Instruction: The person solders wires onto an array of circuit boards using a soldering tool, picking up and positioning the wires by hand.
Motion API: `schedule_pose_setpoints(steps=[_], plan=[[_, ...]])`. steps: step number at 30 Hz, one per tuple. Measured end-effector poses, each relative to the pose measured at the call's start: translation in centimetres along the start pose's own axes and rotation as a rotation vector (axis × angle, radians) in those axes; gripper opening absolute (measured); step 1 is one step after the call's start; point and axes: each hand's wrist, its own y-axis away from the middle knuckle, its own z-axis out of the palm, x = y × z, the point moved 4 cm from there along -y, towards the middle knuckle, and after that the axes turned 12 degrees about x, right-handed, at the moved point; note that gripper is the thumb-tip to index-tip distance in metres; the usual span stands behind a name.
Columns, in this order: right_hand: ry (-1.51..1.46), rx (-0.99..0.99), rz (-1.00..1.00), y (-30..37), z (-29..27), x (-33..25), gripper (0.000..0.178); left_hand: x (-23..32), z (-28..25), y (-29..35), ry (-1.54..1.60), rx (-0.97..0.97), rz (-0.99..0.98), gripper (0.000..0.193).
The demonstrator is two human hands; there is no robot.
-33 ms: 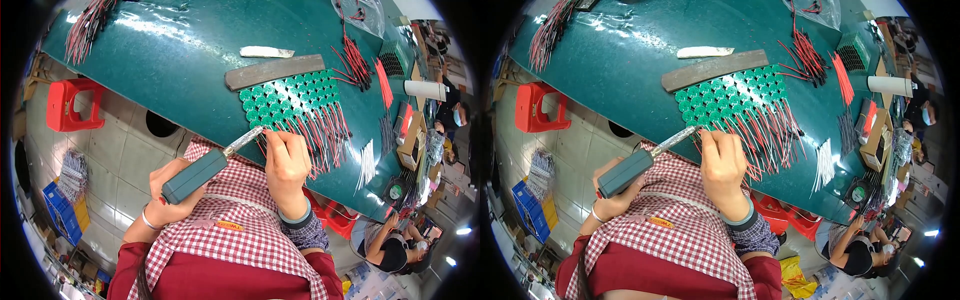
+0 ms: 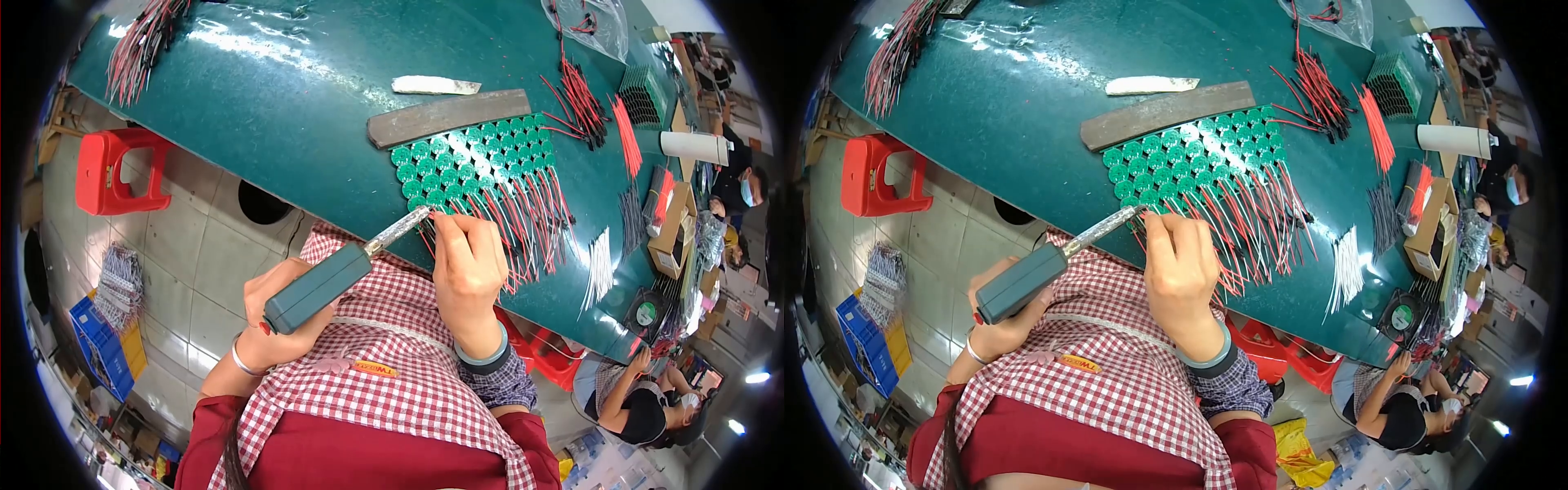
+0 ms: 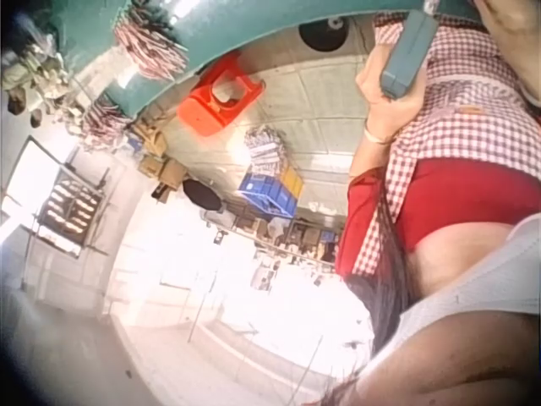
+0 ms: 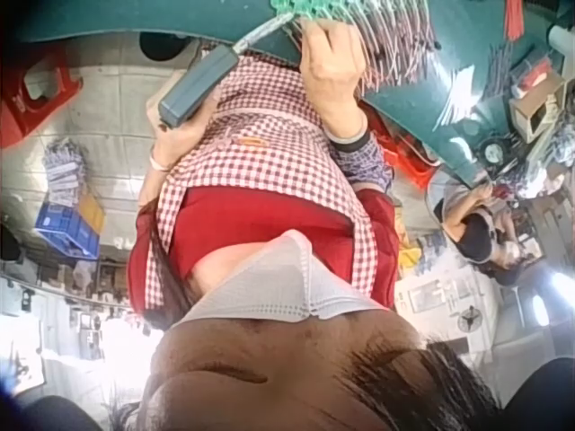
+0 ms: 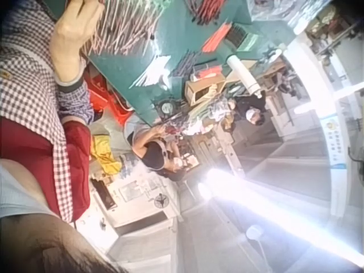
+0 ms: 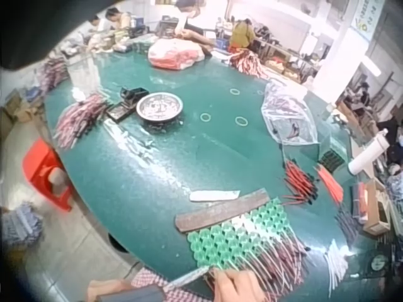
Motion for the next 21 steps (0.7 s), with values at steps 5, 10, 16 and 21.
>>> schedule_pose_setpoints(steps=[5, 10, 16, 21], plan=[[0.002, -0.002, 0.003, 0.00, 0.00, -0.07, 0.025, 0.76, -0.58, -0.12, -0.054, 0.005, 0.055, 0.021], [0.007, -0.006, 0.009, 0.01, -0.03, -0.06, 0.025, 0.98, -0.87, -0.16, -0.058, 0.006, 0.012, 0.021], [0.004, -0.003, 0.011, -0.08, -0.04, -0.24, 0.025, 0.57, -0.84, 0.25, -0.037, 0.020, 0.011, 0.024], [0.006, -0.002, 0.005, -0.07, -0.04, -0.15, 0.024, 0.49, -0.92, 0.44, -0.023, 0.018, -0.018, 0.025]])
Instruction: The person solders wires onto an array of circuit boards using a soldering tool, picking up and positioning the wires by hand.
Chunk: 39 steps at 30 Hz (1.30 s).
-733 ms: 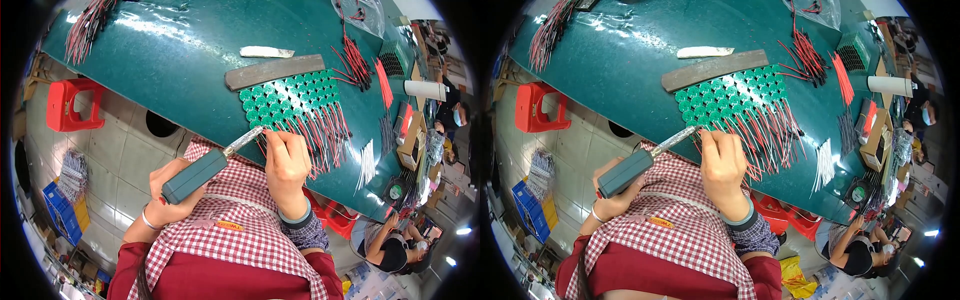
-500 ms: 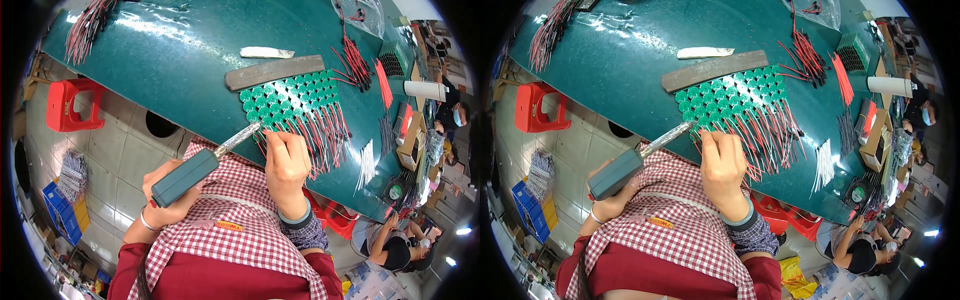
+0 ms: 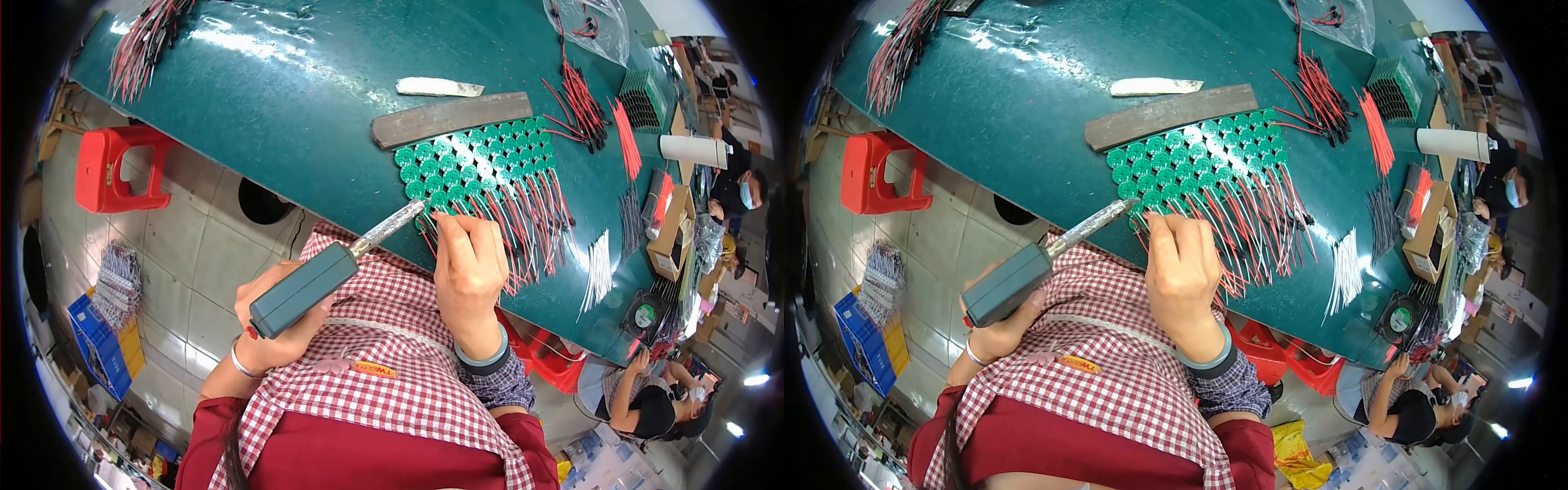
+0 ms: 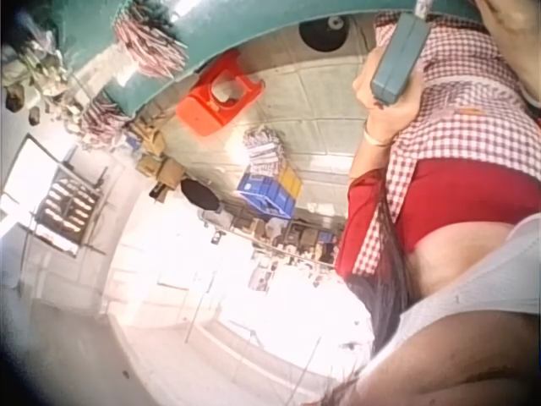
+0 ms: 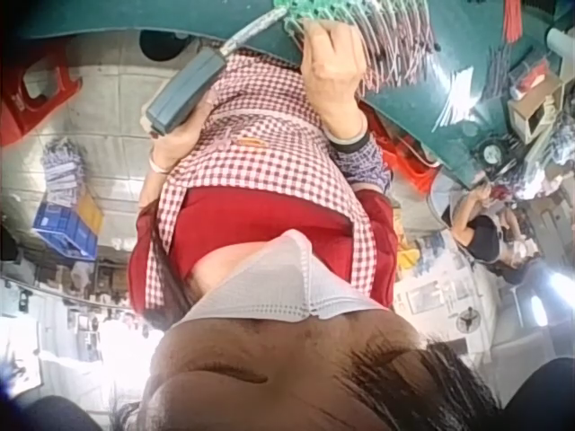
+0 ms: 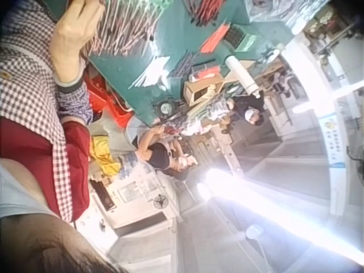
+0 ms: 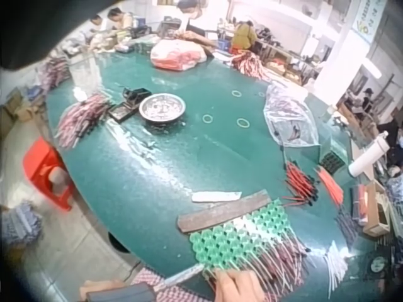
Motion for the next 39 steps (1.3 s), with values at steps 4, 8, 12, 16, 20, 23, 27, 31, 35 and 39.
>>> schedule_pose_setpoints(steps=[4, 8, 12, 16, 20, 23, 27, 31, 35, 39], plan=[[-0.034, 0.049, -0.009, -0.2, -0.3, 0.1, 0.024, -0.2, 0.1, 0.0, -0.026, 0.002, 0.037, 0.024], [-0.068, 0.055, -0.016, -0.2, -0.4, -0.4, 0.024, -0.1, 0.0, 0.1, -0.023, 0.004, 0.046, 0.025], [-0.092, 0.026, -0.005, 0.3, 0.2, -0.6, 0.024, -0.4, 0.0, 0.5, -0.012, 0.026, 0.011, 0.023], [-0.066, 0.003, -0.014, 0.4, 0.3, -0.7, 0.024, -1.0, 0.0, 0.9, 0.024, 0.051, 0.018, 0.022], [-0.070, -0.011, -0.015, 0.5, 0.6, -0.7, 0.025, -1.1, -0.1, 1.0, 0.021, 0.034, 0.009, 0.020], [-0.062, -0.006, -0.013, 0.5, 0.6, -0.7, 0.025, -1.0, 0.1, 0.9, 0.025, 0.044, 0.040, 0.020], [-0.058, 0.010, -0.020, 0.5, 0.7, -0.6, 0.025, -1.0, 0.2, 0.7, 0.022, 0.041, 0.024, 0.019], [-0.055, 0.010, -0.021, 0.5, 0.8, -0.6, 0.026, -1.1, 0.2, 0.6, 0.022, 0.032, 0.046, 0.021], [-0.059, 0.005, -0.021, 0.6, 0.8, -0.6, 0.027, -1.1, 0.2, 0.6, 0.003, 0.014, 0.070, 0.023], [-0.061, 0.004, -0.033, 0.6, 0.8, -0.6, 0.028, -1.1, 0.1, 0.7, -0.005, 0.007, 0.050, 0.023]])
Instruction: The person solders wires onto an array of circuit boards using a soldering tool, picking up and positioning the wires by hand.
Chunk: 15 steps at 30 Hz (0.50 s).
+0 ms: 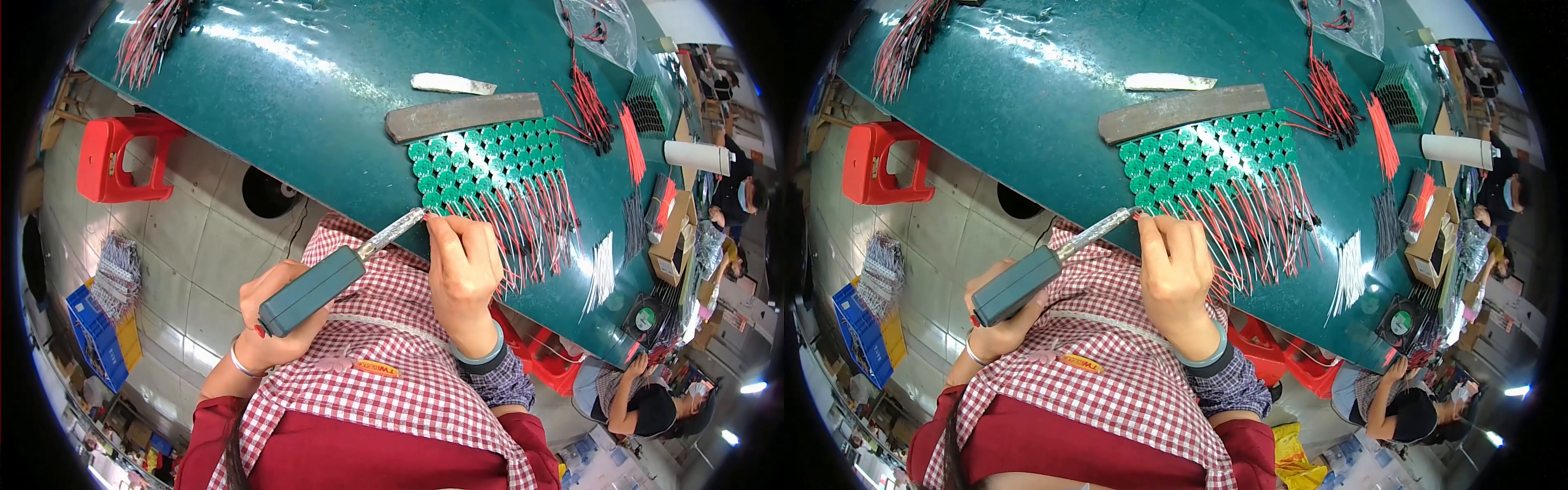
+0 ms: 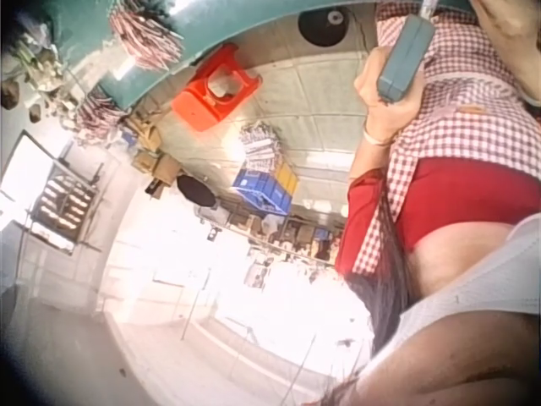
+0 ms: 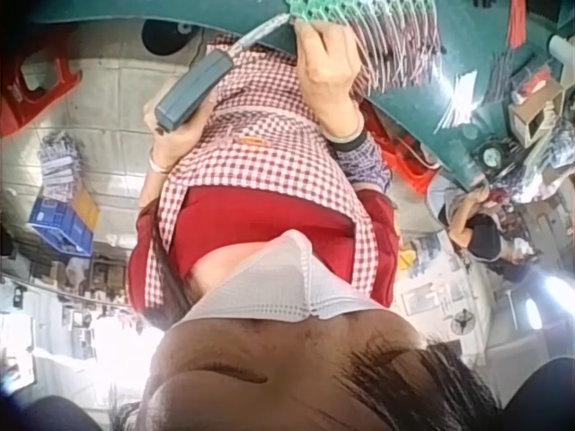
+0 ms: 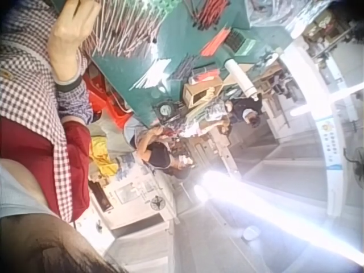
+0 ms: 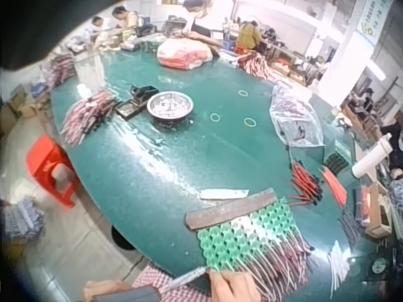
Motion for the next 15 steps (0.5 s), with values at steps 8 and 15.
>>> schedule_pose_setpoints(steps=[8, 15], plan=[[0.001, -0.004, -0.002, 0.05, 0.06, 0.11, 0.028, 0.70, -0.35, -0.22, -0.040, 0.014, 0.043, 0.023], [0.008, -0.016, -0.003, 0.06, 0.15, 0.31, 0.029, 0.25, -0.26, 0.01, 0.015, 0.036, -0.072, 0.023]])
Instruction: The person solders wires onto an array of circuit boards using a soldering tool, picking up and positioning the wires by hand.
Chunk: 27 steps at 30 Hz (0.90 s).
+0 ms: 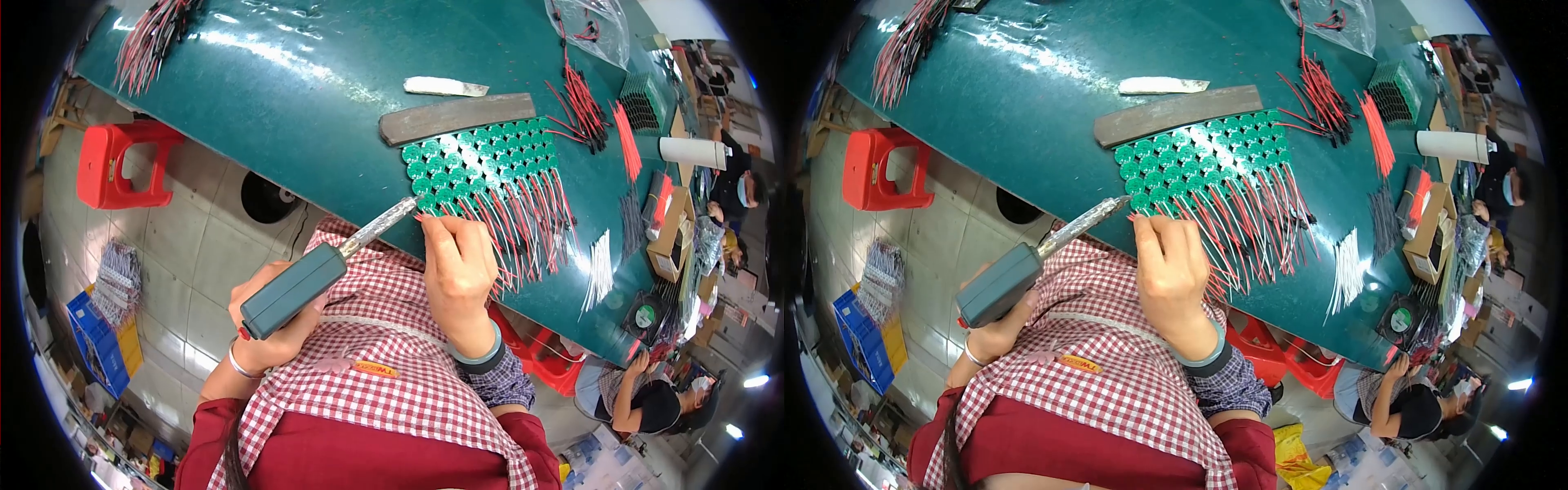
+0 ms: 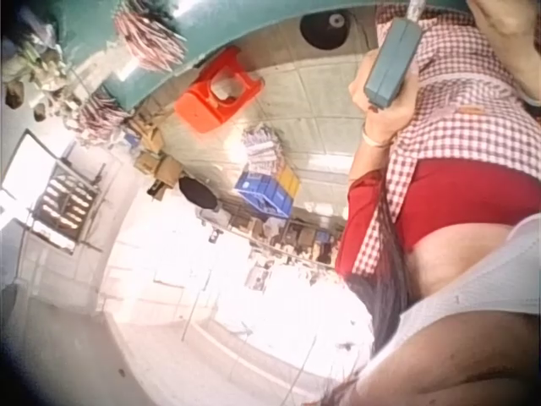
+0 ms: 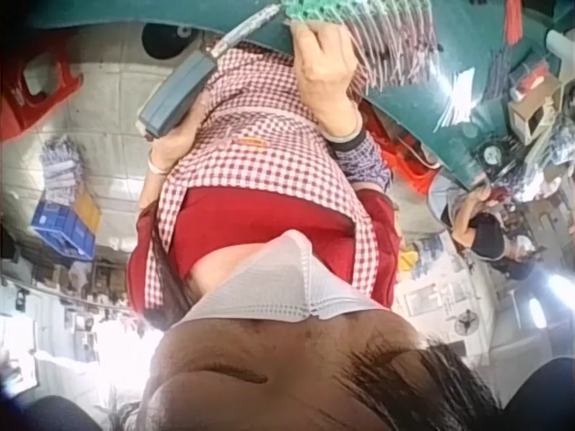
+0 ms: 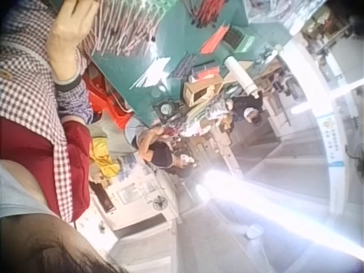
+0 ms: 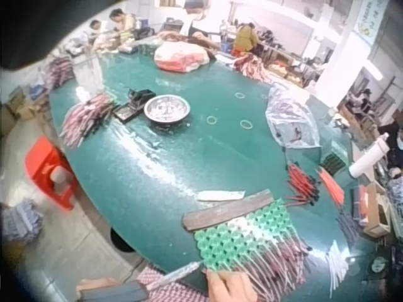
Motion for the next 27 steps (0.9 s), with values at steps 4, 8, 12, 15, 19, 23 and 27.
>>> schedule_pose_setpoints(steps=[4, 8, 12, 15, 19, 23, 27], plan=[[0.029, 0.020, 0.011, -0.3, -0.3, 0.0, 0.028, -1.4, 0.1, 0.7, -0.015, 0.013, 0.010, 0.026], [-0.024, 0.056, 0.035, -0.6, -0.5, -0.1, 0.024, -2.9, -0.7, 2.3, 0.034, 0.088, -0.177, 0.029], [-0.132, 0.145, 0.040, -2.2, -2.9, 0.4, 0.025, -3.7, -0.7, 2.5, 0.132, 0.226, -0.258, 0.032], [0.080, 0.198, 0.011, -3.9, -7.4, 5.5, 0.030, -4.2, -0.3, 1.8, 0.188, 0.229, -0.263, 0.031], [0.324, 0.256, 0.054, -8.0, -11.8, 18.3, 0.006, -3.9, -0.1, 0.5, 0.114, 0.239, -0.208, 0.030], [0.497, 0.171, 0.046, -10.2, -12.3, 30.3, 0.006, -2.6, 0.7, -0.7, 0.103, 0.208, -0.149, 0.030], [0.487, 0.146, 0.037, -12.0, -10.1, 32.4, 0.012, -1.7, 1.7, -1.4, 0.129, 0.270, -0.202, 0.031]])
